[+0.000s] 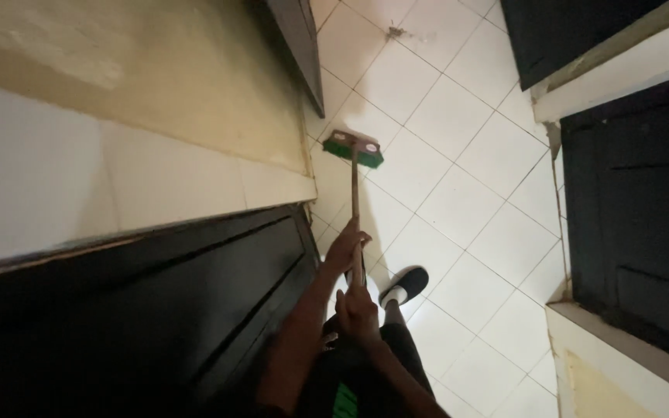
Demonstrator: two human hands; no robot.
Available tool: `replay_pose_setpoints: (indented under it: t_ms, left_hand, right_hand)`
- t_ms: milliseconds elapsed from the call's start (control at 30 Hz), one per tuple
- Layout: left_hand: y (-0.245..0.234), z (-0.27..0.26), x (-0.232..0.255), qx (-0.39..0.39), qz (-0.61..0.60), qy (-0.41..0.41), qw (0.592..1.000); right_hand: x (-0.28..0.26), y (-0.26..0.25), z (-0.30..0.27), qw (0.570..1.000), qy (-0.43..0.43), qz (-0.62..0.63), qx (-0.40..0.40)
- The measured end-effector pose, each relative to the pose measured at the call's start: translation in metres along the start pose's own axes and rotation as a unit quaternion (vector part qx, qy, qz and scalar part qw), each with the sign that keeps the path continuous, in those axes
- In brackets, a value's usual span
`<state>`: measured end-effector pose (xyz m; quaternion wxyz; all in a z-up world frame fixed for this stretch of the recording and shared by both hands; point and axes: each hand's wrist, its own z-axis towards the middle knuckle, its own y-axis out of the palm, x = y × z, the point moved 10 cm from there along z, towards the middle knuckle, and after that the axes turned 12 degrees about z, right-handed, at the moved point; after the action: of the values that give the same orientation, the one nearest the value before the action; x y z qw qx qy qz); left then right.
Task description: Sweep debris on a tiled floor into a pile and move it through a hallway into a living area.
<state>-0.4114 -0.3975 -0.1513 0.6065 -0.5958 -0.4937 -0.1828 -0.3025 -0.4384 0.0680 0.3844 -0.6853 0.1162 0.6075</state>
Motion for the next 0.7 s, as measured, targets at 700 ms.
replay_pose_setpoints:
  t_ms: [700]
  left_hand:
    - [-0.047,0.126,0.092,-0.006,0.121,0.106,0.987]
  right_hand:
    - [-0.075,-0.12,0.137,0.997,0.011,0.002,0.073]
